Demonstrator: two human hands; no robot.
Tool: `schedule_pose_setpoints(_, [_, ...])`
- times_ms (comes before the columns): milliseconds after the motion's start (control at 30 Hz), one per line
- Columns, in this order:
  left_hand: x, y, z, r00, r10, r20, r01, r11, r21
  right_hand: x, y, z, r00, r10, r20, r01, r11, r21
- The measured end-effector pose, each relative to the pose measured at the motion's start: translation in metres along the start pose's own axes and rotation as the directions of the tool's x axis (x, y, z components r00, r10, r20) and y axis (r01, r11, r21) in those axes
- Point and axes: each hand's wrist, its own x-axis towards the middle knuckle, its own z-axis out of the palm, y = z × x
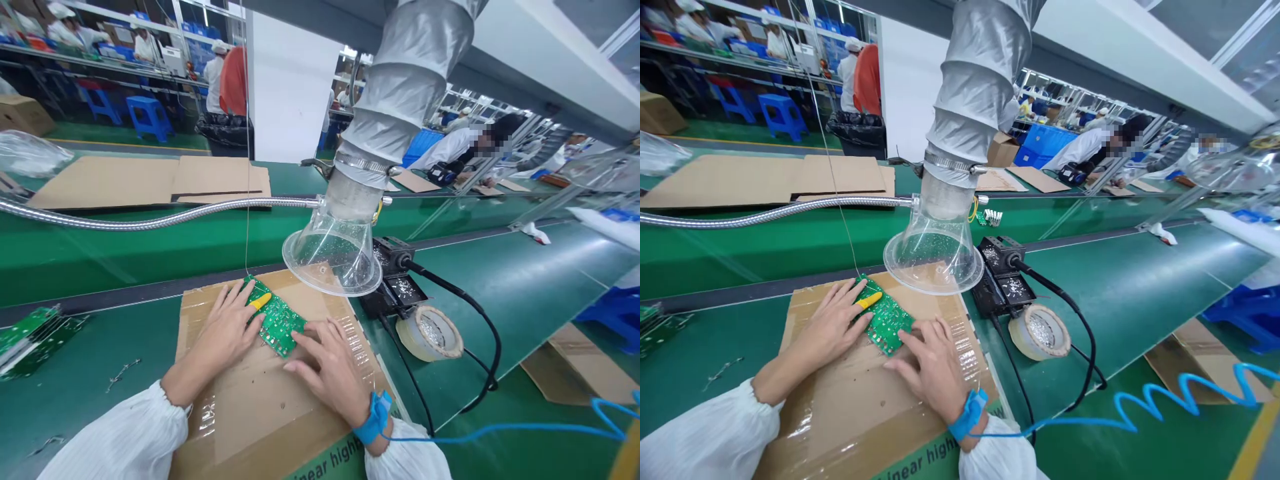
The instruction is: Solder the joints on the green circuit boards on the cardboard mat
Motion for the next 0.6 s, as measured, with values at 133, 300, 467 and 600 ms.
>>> schedule_pose_setpoints(133, [0.007, 0.022, 0.007, 0.984, -0.167, -0.065, 0.168, 0.986, 0.013, 0.010, 0.009, -0.003, 0.997, -0.045, 0.064, 0.049, 0.997, -0.054])
schedule_pose_setpoints(300, [0.010, 0.037, 0.016, 0.977, -0.191, -0.095, 0.195, 0.980, 0.030, 0.016, 0.010, -0.003, 0.968, -0.118, 0.223, 0.133, 0.990, -0.055])
schedule_pose_setpoints(467, [0.005, 0.045, 0.020, 0.999, -0.018, -0.046, 0.018, 1.000, -0.003, -0.021, -0.003, -0.013, 0.966, -0.079, 0.246, 0.124, 0.977, -0.174])
schedule_pose_setpoints(600, [0.017, 0.057, 0.025, 0.994, 0.107, 0.004, -0.106, 0.993, -0.051, -0.057, 0.003, -0.012, 0.971, -0.153, 0.182, 0.201, 0.938, -0.284])
